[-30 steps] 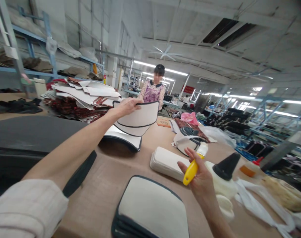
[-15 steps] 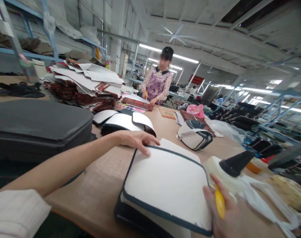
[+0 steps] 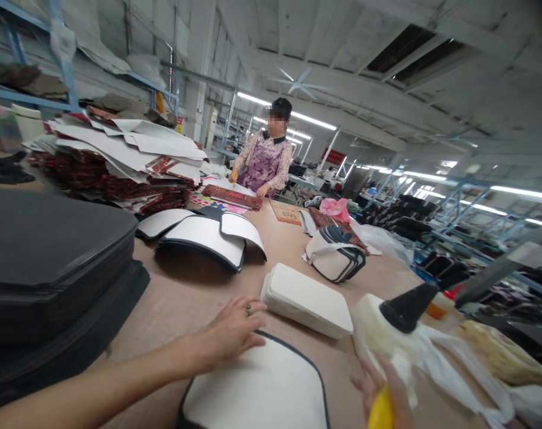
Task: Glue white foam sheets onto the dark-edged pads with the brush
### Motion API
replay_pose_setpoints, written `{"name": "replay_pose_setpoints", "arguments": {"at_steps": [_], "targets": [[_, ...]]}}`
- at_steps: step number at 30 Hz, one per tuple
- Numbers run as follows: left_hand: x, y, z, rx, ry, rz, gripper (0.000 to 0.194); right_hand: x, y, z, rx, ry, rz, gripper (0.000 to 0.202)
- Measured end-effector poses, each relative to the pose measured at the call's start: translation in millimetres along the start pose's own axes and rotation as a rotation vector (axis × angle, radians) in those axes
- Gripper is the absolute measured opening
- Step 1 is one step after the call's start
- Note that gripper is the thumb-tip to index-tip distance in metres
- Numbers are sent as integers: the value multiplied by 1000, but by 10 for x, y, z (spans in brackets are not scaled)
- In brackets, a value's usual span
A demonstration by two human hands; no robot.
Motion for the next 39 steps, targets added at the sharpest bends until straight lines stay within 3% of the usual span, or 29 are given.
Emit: {"name": "replay_pose_setpoints", "arguments": {"at_steps": [3,7,9,12,16,18,21,26,28,30,32,35,37,39], "targets": [[46,569,105,108,118,-4,30,-4,556,-256,41,94,-71,59],[233,1083,69,99,237,-52,26,251,1252,-328,112,365,-184,56],[340,1157,9,103,264,-69,32,488,1510,-249,100,440,-237,53],[459,1176,-88,111,293,-86,42,976,1765,-100,77,371,-322,46],[519,1220,-171,96,287,-131,47,1653,1918,-82,-7,290,-407,34],[535,1237,-186,93,288,-152,50,1838,1958,-70,-40,240,-455,30],[545,1226,-180,119,283,-117,49,1697,2050,99,-39,115,-455,26],[468,1177,-191,151,232,-18,43,774,2261,432,26,-102,-307,29],[386,1180,-246,128,173,-25,43,619,2277,375,22,-123,-290,31],[284,1194,-353,52,116,-21,46,756,2215,208,-3,-79,-343,30],[214,1205,-462,-25,101,-21,43,1110,2082,-4,-32,12,-462,32],[214,1218,-529,-38,133,-61,31,1593,1849,-224,-53,126,-638,31],[247,1227,-528,-19,150,-88,28,1627,1754,-204,-55,138,-690,27],[267,1240,-515,0,163,-95,27,1378,1752,-42,-39,90,-664,24]]}}
Point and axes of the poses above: each hand's wrist, its own y-axis towards the middle knuckle, its own x-axis out of the palm, z = x × y, the point moved 6 cm from there along y, towards the middle knuckle, and after that the axes turned 12 degrees about y, right-handed, at the moved point
